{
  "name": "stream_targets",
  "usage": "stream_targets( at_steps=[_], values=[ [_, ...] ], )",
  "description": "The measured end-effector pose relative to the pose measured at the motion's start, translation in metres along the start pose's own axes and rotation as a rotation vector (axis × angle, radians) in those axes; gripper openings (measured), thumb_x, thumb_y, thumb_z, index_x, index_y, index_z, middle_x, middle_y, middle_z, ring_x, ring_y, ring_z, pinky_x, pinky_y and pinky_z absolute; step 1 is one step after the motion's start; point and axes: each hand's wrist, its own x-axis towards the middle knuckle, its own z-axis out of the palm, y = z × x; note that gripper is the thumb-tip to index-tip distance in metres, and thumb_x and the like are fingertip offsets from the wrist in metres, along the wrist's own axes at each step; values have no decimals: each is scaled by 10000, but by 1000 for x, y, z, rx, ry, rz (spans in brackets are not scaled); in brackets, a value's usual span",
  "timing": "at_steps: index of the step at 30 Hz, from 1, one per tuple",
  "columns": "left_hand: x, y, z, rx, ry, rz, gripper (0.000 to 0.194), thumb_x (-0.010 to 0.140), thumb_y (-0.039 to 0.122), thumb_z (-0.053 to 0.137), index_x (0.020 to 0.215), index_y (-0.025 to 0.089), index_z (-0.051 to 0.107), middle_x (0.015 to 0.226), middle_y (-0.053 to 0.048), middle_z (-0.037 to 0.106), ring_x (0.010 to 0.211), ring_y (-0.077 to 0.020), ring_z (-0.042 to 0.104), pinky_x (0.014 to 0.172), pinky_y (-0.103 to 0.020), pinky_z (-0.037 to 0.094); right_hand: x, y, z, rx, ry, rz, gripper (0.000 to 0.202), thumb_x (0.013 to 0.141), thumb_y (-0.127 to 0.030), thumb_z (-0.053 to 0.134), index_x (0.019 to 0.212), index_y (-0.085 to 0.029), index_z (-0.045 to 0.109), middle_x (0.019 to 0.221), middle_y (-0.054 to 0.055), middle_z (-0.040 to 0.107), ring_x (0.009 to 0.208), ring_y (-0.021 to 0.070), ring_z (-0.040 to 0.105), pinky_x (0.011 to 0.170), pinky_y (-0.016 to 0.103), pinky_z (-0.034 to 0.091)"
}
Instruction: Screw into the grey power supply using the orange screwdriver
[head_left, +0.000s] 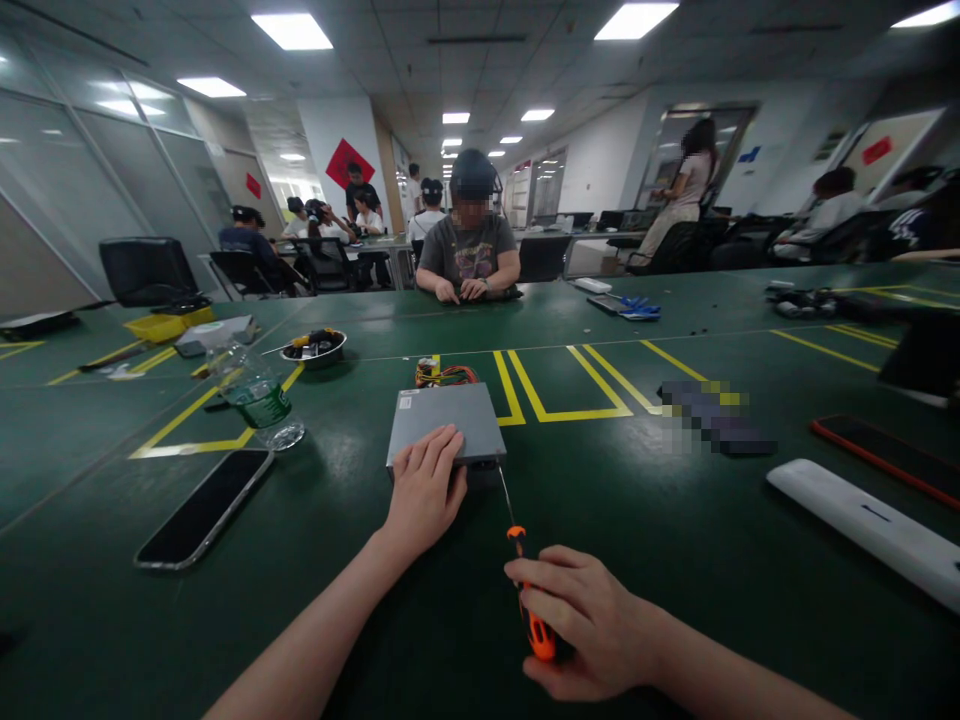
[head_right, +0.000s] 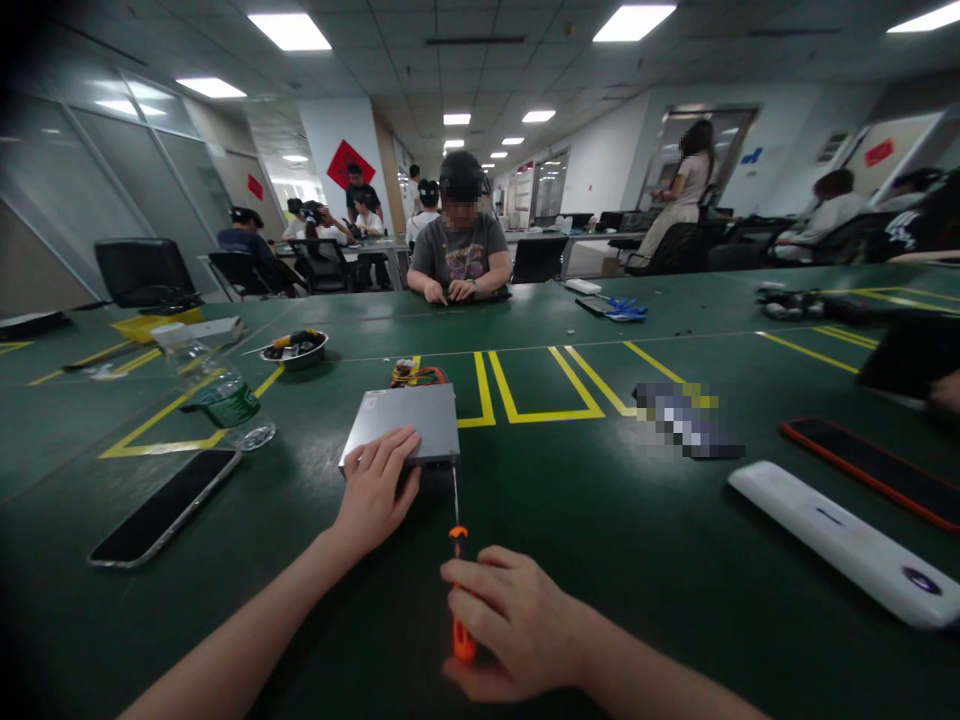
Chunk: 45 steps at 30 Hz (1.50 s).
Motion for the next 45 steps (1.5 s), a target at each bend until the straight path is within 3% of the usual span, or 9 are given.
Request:
stream_targets(
  at_steps=[4,10,14,19,25,29,33,39,45],
  values=[
    [0,0,-1,-3,-1,-1,370,868,241,456,1235,188,452,1295,-81,517,1206,-224,437,948,-386,287,3,-2,-6,-32,-89,-31,297,919,-313,379,1087,-116,524,990,143,645,738,164,629,637,302,479],
    [0,-1,-1,10,4,1,367,862,239,466,1225,189,458,1280,-82,530,1192,-225,451,935,-389,302,-1,-1,-2,-78,28,-18,294,908,-394,469,988,-115,510,960,152,667,626,131,612,584,279,470],
    [0,1,-1,6,8,1,367,864,237,461,1228,190,458,1279,-86,531,1191,-229,451,934,-393,304,-4,-1,0,-61,21,11,364,904,-450,452,1009,-105,497,955,153,665,741,161,641,664,290,499],
    [0,1,-1,10,7,2,370,866,244,457,1232,191,463,1281,-90,528,1192,-236,449,929,-398,315,1,-4,-4,-62,-112,5,322,929,-350,377,1111,-129,525,1024,152,642,803,177,640,679,307,509],
    [1,1,-2,32,-4,0,364,871,254,448,1228,189,476,1284,-87,525,1198,-233,446,943,-394,318,-2,-3,0,-90,-20,-22,309,885,-408,508,976,-114,532,1029,169,647,774,158,641,709,286,505],
    [1,3,-4,61,-14,5,373,871,256,441,1236,187,478,1299,-107,506,1216,-251,428,954,-412,319,-5,-2,3,-46,-42,9,390,882,-450,491,1037,-93,503,1010,170,650,850,184,642,743,303,511],
    [2,5,-7,98,-4,4,373,857,254,457,1221,187,499,1317,-137,477,1230,-282,410,965,-443,319,-1,-3,1,-35,-90,-4,350,909,-385,438,1097,-99,510,1024,165,641,840,194,643,721,321,519],
    [2,5,-7,100,-21,-10,373,856,256,460,1221,191,499,1294,-130,499,1217,-276,425,956,-431,329,-3,-1,0,-31,-34,28,420,899,-456,459,1090,-83,499,999,161,636,866,183,638,748,284,519],
    [1,4,-6,98,-34,-10,371,868,266,440,1225,183,491,1302,-135,490,1223,-274,416,948,-428,320,-9,1,3,29,-13,-92,408,894,-353,468,1153,-41,431,1016,192,619,963,206,607,773,323,523]
  ],
)
